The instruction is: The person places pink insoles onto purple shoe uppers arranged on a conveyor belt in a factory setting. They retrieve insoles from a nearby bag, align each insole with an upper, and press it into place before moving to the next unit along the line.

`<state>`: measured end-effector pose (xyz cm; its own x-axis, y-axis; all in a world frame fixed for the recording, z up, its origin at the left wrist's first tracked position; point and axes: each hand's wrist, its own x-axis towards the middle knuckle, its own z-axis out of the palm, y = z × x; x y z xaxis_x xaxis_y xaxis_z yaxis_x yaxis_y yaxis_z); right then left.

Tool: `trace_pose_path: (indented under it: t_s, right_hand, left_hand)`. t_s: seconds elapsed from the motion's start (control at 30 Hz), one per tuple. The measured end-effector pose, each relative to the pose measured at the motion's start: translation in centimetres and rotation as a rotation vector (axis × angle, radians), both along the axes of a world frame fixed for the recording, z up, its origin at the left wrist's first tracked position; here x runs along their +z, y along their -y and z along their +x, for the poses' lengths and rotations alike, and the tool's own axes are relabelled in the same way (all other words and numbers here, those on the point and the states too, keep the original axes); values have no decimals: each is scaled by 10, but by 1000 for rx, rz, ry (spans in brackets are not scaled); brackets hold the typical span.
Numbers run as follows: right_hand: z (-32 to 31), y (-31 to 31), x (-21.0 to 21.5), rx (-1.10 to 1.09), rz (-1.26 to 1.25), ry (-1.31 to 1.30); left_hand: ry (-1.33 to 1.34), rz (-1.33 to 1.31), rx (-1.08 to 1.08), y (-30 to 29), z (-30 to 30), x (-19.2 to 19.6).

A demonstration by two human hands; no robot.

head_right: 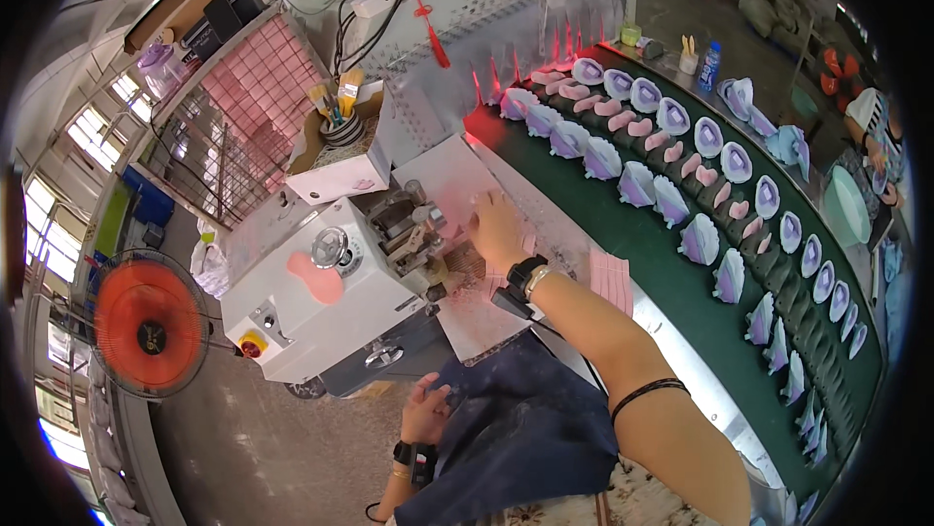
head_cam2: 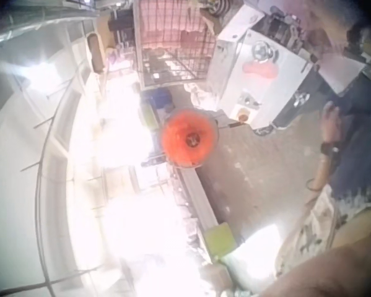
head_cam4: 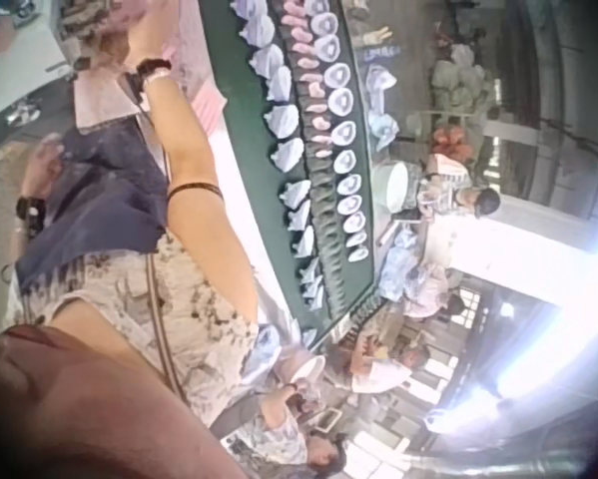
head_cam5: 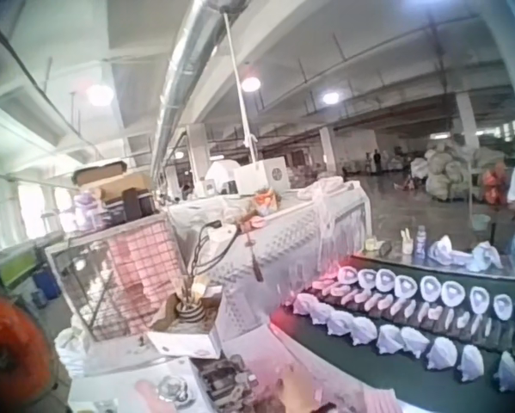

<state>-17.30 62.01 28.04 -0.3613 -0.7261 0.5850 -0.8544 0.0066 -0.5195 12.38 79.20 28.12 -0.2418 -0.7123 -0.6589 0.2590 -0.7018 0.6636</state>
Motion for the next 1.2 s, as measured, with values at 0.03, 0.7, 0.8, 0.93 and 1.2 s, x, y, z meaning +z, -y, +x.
trace_pose_path:
  t_s: [0.03, 0.7, 0.8, 0.93, 1.2]
  right_hand:
    - [-5, 0, 2, -15, 10, -29]
    - [-211, -194, -30, -419, -359, 991]
    - [-309, -328, -46, -978, -208, 464]
    - [-391, -473, -66, -1440, -3, 205]
    - [-425, -439, -77, -1243, 2, 43]
  left_hand:
    - [0, -14, -8, 0, 3, -3]
    - [447, -637, -690, -5, -41, 15]
    - [554, -881, -972, 4, -47, 0]
    - [250, -292, -644, 0, -87, 5]
    - [60, -60, -560, 11, -153, 5]
